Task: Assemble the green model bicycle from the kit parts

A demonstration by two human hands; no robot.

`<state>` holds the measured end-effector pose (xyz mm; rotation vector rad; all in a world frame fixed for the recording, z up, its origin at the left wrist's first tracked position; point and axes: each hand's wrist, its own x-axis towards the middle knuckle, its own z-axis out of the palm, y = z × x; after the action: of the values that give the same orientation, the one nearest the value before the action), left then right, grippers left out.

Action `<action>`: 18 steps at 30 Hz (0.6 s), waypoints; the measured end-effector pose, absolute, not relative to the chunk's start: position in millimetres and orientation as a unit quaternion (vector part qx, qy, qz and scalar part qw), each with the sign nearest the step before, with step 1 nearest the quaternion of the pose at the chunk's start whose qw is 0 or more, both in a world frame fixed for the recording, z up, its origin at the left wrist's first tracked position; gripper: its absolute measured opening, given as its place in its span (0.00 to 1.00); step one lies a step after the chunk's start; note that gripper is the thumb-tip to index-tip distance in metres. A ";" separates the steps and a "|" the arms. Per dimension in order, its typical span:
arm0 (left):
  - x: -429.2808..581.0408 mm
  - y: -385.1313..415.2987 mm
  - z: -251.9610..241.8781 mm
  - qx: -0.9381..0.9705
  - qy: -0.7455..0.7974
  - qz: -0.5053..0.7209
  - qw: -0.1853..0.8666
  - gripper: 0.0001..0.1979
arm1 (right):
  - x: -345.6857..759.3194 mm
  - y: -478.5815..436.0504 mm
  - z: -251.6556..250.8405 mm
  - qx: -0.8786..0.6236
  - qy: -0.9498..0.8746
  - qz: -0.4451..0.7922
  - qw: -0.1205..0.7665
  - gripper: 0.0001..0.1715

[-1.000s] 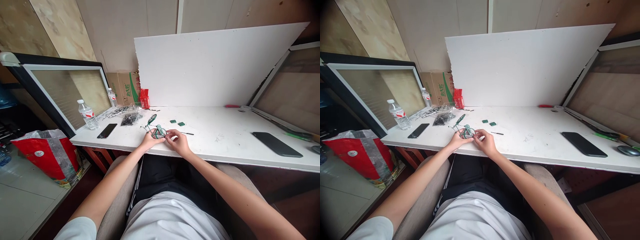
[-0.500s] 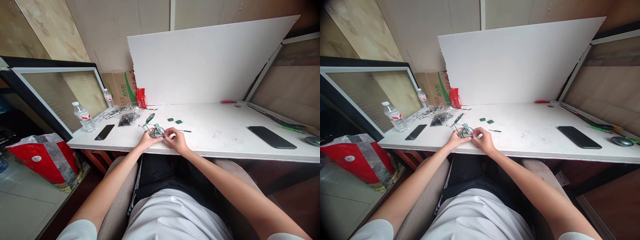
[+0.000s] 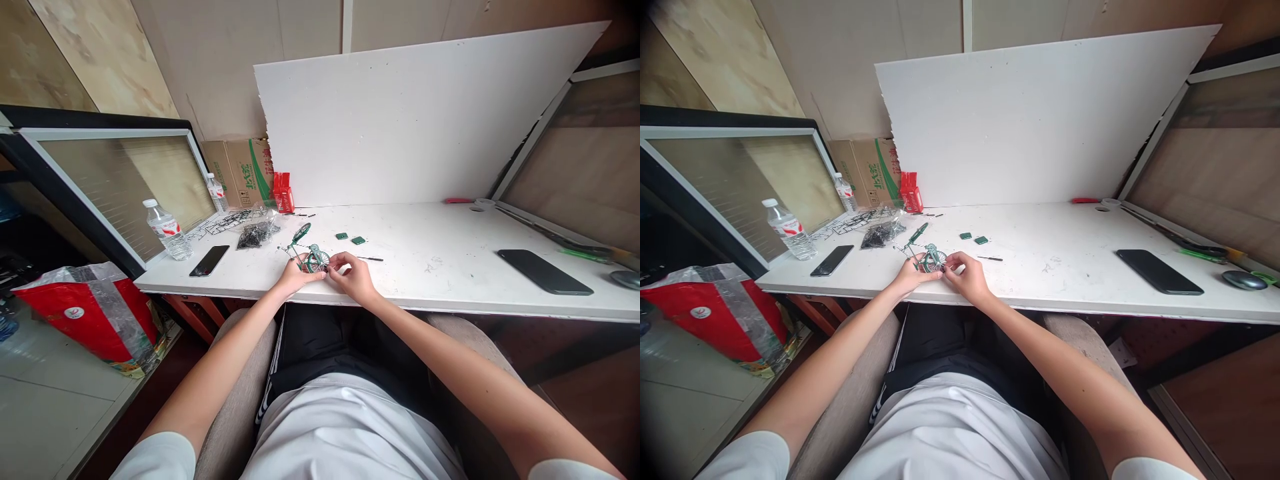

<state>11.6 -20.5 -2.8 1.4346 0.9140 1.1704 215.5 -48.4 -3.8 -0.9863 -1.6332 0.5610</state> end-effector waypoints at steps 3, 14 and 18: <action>11.1 -19.4 -4.3 0.594 0.382 0.489 0.512 0.36 | 216.0 -47.2 -4.2 -0.420 -0.687 0.241 0.543 0.12; 13.7 -20.0 -3.0 0.559 0.383 0.504 0.536 0.37 | 219.3 -41.9 2.9 -0.447 -0.672 0.208 0.552 0.15; 12.8 -18.7 -5.8 0.554 0.407 0.504 0.523 0.36 | 233.9 -13.9 15.0 -0.515 -0.724 0.102 0.447 0.16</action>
<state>12.8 -18.7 -5.8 1.3272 0.9734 1.2058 233.9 -13.9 15.0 -1.2757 -1.7924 0.2519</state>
